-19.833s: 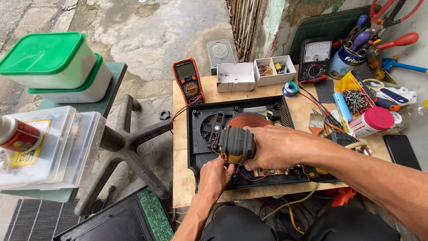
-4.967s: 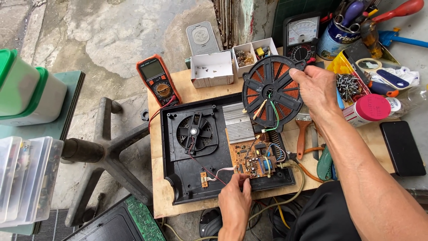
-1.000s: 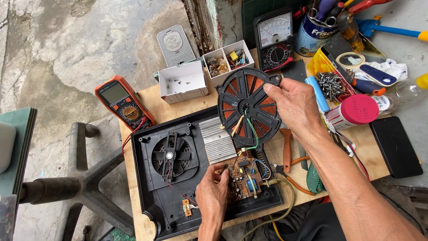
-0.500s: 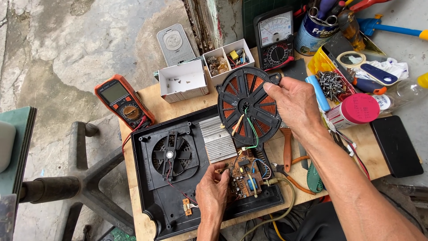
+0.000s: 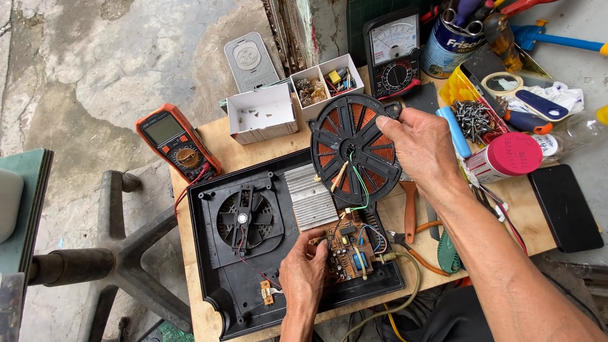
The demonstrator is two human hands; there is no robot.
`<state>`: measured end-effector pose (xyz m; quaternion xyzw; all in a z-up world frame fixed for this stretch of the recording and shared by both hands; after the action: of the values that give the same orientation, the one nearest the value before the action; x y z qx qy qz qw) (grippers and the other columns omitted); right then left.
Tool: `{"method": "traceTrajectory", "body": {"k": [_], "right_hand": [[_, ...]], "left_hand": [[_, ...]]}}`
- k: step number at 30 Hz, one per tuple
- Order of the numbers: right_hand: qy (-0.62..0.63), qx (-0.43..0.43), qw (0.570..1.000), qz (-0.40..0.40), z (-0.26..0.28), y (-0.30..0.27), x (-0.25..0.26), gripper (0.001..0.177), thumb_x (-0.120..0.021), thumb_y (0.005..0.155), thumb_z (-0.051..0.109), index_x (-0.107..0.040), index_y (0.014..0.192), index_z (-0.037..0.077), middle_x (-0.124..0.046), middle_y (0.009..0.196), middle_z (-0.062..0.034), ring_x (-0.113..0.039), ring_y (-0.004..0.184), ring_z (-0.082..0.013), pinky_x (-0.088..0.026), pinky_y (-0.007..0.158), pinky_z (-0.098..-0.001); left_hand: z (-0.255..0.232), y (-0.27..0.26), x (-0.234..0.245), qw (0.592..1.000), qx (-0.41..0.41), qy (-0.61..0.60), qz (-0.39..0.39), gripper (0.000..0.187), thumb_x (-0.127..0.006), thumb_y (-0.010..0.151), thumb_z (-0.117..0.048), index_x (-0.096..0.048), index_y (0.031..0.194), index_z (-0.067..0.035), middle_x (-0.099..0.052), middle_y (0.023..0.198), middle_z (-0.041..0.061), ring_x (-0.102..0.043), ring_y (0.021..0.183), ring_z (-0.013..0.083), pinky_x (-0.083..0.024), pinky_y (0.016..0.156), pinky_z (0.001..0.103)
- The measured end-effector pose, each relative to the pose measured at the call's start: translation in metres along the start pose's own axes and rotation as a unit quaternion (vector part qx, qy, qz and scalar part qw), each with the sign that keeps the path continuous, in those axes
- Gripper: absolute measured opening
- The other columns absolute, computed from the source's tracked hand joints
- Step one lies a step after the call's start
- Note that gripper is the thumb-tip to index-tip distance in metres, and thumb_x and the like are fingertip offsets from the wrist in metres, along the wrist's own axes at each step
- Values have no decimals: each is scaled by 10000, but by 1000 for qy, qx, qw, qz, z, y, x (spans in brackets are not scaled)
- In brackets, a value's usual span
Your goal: Disassembling an induction cooker by removing the induction coil using a power drill.
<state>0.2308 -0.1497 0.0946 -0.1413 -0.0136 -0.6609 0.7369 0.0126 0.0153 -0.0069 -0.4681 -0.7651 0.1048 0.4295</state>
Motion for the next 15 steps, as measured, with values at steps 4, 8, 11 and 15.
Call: {"method": "traceTrajectory", "body": {"k": [4,8,11,15], "right_hand": [[22,-3,1000,4,-1,1,-1,150,-700,1098,168,-817,1091,73,-783,944,50,-595,791,-27,-602,616,-270],[4,-2,1000,-2,-5,3,1,150,-719,1110,186,-778,1002,100,-747,913,70,-549,800,-21,-550,610,-261],[11,20,1000,0,-19,9,2,263,-734,1115,186,-683,865,126,-655,832,93,-494,768,-18,-521,571,-263],[34,10,999,1,-12,6,1,268,-733,1113,167,-674,856,117,-737,874,47,-565,762,-31,-575,575,-279]], "left_hand": [[0,0,0,1000,-13,2,3,208,-694,1016,-443,-837,1166,-439,-628,714,-148,-580,697,64,-482,753,306],[-1,-1,1,1000,-9,3,6,238,-682,1022,-422,-850,1185,-465,-621,732,-154,-570,703,65,-471,765,301],[0,-1,1,1000,-14,6,7,252,-677,1021,-431,-854,1198,-463,-609,734,-145,-562,706,72,-464,762,310],[-2,-3,4,1000,-21,-5,10,271,-681,1015,-421,-850,1226,-448,-643,734,-150,-573,687,60,-486,742,303]]}}
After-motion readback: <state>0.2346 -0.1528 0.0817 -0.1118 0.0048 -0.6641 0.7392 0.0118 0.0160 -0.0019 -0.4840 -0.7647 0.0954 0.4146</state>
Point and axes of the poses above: each hand's wrist, its own y-axis towards the middle knuckle, its own x-axis out of the back of the hand, z = x × y, the point moved 2 cm from there along y, towards the middle knuckle
